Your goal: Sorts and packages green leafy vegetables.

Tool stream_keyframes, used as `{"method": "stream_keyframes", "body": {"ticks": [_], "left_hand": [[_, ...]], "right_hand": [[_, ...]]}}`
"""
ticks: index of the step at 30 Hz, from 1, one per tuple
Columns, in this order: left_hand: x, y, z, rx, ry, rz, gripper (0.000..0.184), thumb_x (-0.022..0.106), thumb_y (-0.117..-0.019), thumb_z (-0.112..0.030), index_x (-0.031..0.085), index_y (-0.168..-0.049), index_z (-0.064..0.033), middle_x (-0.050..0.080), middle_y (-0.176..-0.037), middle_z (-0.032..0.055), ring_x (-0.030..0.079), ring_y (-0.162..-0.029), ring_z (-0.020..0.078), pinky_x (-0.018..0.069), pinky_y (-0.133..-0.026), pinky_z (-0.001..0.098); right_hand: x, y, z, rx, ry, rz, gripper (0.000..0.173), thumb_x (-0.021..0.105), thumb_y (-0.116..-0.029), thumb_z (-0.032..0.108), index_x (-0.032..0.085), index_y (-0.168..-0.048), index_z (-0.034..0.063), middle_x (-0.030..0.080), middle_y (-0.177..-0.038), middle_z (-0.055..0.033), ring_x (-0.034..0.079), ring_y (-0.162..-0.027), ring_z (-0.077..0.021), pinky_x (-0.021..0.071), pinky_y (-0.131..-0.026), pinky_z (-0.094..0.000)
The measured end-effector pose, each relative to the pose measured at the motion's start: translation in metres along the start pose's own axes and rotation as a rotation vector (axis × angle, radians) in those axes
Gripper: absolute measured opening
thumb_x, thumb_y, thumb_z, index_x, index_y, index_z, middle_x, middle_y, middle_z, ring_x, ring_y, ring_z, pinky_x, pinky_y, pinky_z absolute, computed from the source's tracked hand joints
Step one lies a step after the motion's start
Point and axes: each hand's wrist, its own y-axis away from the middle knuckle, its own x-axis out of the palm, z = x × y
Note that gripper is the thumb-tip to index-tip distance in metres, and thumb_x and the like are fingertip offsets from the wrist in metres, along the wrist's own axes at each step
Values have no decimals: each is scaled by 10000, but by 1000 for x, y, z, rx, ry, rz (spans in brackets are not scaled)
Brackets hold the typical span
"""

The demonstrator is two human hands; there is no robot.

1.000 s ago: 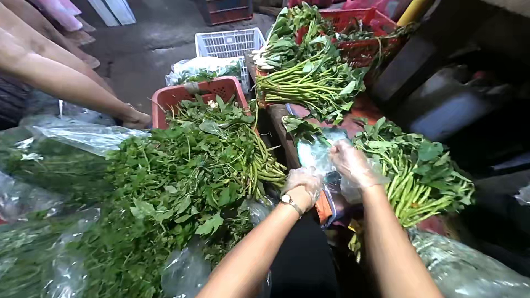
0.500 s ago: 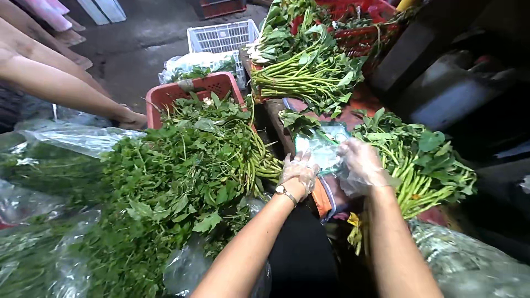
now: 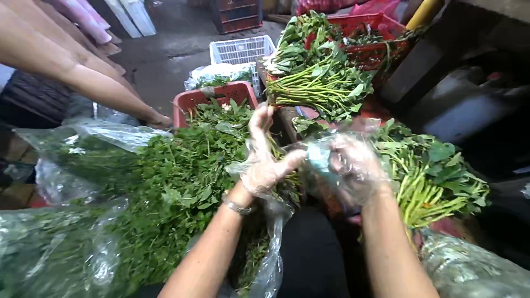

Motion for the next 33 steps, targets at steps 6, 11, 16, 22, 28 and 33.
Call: {"method": "stream_keyframes", "body": {"ticks": [6,11,16,22,28,33], "left_hand": [[-55,20,-43,-106,-594,298,209,689,-960,-222,737,-1122,-101,726,-1109,70,666,-1066,229,462,-984,561],[-92,71,-26,-504,-162,36,351,483,-1057,-223,532,-1305,20,671,-1093,139,668,-897,157,555,-815,347],[-99,103,-33,-446,-205,61,218,650,-966,-202,742,-1036,-17,727,-957,59,665,-880,84,537,-845,305],[-113,133,-36,-429,-241,-166,172,629,-979,-126,720,-992,18,696,-838,12,607,-745,-23,511,-744,178],[-123,145,-27,-422,-220,-133,183,645,-969,-136,718,-998,29,704,-850,18,611,-745,-22,512,-739,180],[-126,149,-23,-450,-313,-124,208,696,-940,-184,727,-1041,-4,717,-899,31,639,-768,18,536,-745,215]], "right_hand": [[108,30,-3,403,-38,409,169,445,-1068,74,575,-961,85,550,-609,78,502,-470,26,452,-455,-125],[142,54,-19,450,-123,672,297,345,-1098,108,553,-886,108,492,-580,97,443,-448,42,408,-448,-102],[165,66,-40,405,43,762,221,400,-1052,88,589,-940,121,565,-629,102,505,-508,42,445,-493,-129],[134,41,-38,114,80,606,617,143,-1111,389,651,-1149,42,751,-1001,-1,647,-757,-23,523,-679,-194],[141,54,-13,45,285,711,164,612,-959,37,701,-1096,28,724,-968,50,664,-888,7,546,-825,-182],[157,58,-33,-32,382,537,261,641,-981,139,619,-721,136,564,-623,116,523,-573,47,449,-566,-156]]}}
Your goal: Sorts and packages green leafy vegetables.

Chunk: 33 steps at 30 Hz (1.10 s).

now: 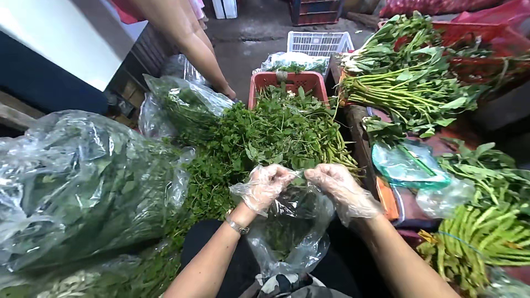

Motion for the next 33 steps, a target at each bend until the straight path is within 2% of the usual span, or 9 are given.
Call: {"method": "stream_keyframes", "body": {"ticks": [3,9,15,18,20,22,25,30,33], "left_hand": [[-18,9,-7,-123,-267,-153,577,762,-889,-345,610,-1359,-49,634,-1293,198,643,-1111,346,501,-955,571],[13,56,0,-208,249,-87,187,622,-953,-118,683,-1028,41,678,-896,38,624,-788,24,529,-746,208],[-3,77,21,-483,1006,-362,411,250,-1082,-123,586,-848,-150,606,-652,-80,604,-605,28,555,-632,201],[3,100,41,-300,710,-179,143,389,-1023,-142,528,-999,-113,502,-622,-134,472,-504,-36,440,-499,145],[8,109,36,-165,333,-61,520,657,-929,-354,519,-1243,37,543,-775,-69,500,-615,-21,463,-572,171],[5,106,14,-206,-54,-21,728,760,-833,-411,545,-1347,58,641,-863,70,598,-717,149,534,-671,350],[-18,85,-5,-437,-293,-58,341,693,-912,-131,656,-1215,21,711,-1011,231,687,-958,397,516,-872,613],[-5,85,20,-134,-164,-560,297,495,-1004,-62,540,-1193,163,669,-1007,208,655,-847,134,544,-792,278],[-1,78,30,-62,184,-696,326,400,-1019,-65,424,-1224,188,562,-1058,117,570,-886,-4,502,-818,168]], "right_hand": [[3,-5,-17,-67,63,-89,204,674,-973,162,653,-785,84,581,-670,81,540,-613,29,464,-602,-170],[63,28,-23,-252,134,86,214,733,-878,118,629,-875,-68,630,-807,-85,580,-721,-77,498,-686,-245],[70,38,-33,224,-517,126,87,540,-987,0,489,-952,60,676,-820,-13,687,-719,-118,600,-697,-297],[73,29,-16,396,-677,32,128,380,-1089,87,473,-1004,106,566,-642,49,609,-548,-69,582,-577,-236],[79,23,-5,290,-546,42,109,461,-1057,71,467,-956,110,481,-600,79,489,-477,-14,482,-490,-186],[85,21,0,119,-329,146,138,620,-976,56,490,-934,75,550,-704,62,547,-599,-6,494,-595,-192],[88,19,8,-56,-80,365,286,754,-876,100,524,-1025,19,537,-785,43,536,-681,0,483,-665,-179],[99,10,9,-209,441,251,456,731,-929,254,613,-1245,-54,687,-979,-196,671,-860,-292,547,-831,-457],[107,10,2,-333,321,285,546,797,-865,291,627,-1260,-45,705,-1039,-195,684,-897,-271,559,-856,-443]]}}
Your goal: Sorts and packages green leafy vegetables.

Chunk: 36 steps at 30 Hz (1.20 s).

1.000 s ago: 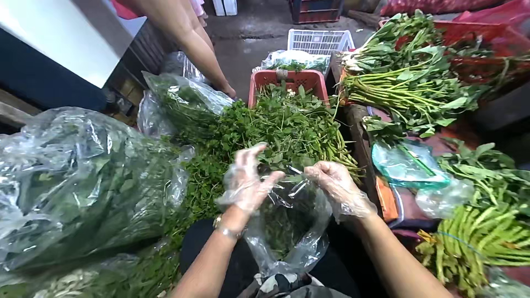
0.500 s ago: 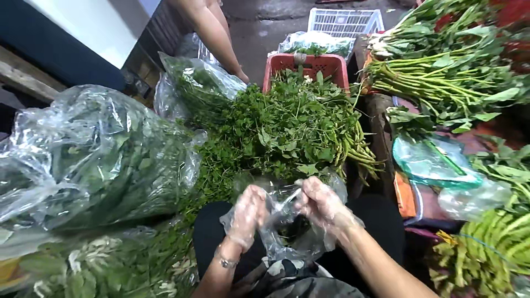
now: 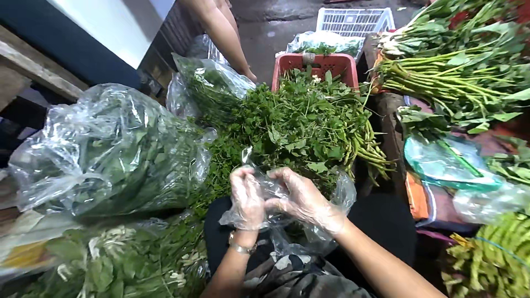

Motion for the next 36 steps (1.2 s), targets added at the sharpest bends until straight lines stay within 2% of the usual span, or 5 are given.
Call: {"method": "stream_keyframes", "body": {"ticks": [13,18,22,26,36], "left_hand": [[-32,-3,11,-214,60,63,386,432,-1007,-21,366,-1351,142,610,-934,27,575,-669,-3,519,-613,180],[-54,-10,12,-13,31,45,313,564,-867,20,439,-1151,61,593,-1110,40,575,-673,-37,510,-570,142],[-46,6,-18,112,-408,422,126,637,-855,10,735,-931,-4,686,-1098,152,688,-885,175,577,-775,312],[-79,-26,-15,10,-654,439,311,482,-962,42,684,-1198,47,612,-1344,267,640,-1187,385,513,-990,533],[-106,-39,-3,-307,-313,138,376,479,-1013,-63,552,-1375,7,633,-1214,94,531,-657,-47,451,-586,126]], "right_hand": [[-12,-1,9,390,-977,-2,200,504,-980,-32,492,-1142,86,636,-817,32,603,-647,-32,530,-598,-211],[-6,-7,-7,25,-52,60,280,575,-923,-45,784,-1095,27,682,-1002,-195,648,-947,-257,531,-884,-407],[-6,-35,-27,-31,445,-233,364,620,-934,47,765,-1224,213,639,-1046,-232,679,-797,-360,580,-672,-512],[-55,-48,-9,-54,222,222,239,668,-980,176,767,-1184,100,676,-1138,-164,639,-1060,-272,520,-938,-447],[-107,-104,-82,41,1015,349,709,604,-962,11,397,-1587,275,618,-1385,-176,666,-1077,-465,492,-905,-667]]}}
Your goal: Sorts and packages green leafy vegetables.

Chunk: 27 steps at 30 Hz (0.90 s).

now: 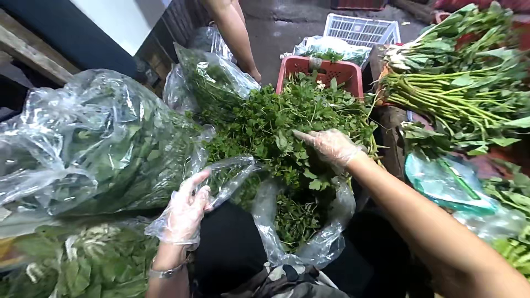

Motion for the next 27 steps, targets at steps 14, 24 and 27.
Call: {"method": "stream_keyframes", "body": {"ticks": [14,24,27], "left_hand": [[19,-21,-20,83,-142,334,666,723,-876,-149,481,-1488,-53,464,-1505,220,539,-1295,321,487,-1029,489],[32,-17,-48,-5,53,494,762,782,-817,-121,425,-1484,-30,584,-1355,149,612,-1152,126,521,-965,286],[30,-18,-43,125,-94,497,882,776,-809,-186,345,-1572,-86,420,-1549,179,530,-1281,266,483,-1003,430]], "right_hand": [[-68,95,7,142,-1397,-536,432,587,-870,30,514,-1294,76,700,-1049,8,692,-906,-53,603,-789,-252],[-1,75,107,-206,-903,-106,561,525,-957,-28,420,-1506,-71,562,-1436,-244,560,-1336,-259,414,-1149,-414],[0,67,118,-198,-616,76,560,540,-946,-55,486,-1499,15,565,-1446,-230,570,-1318,-385,425,-1114,-564]]}}
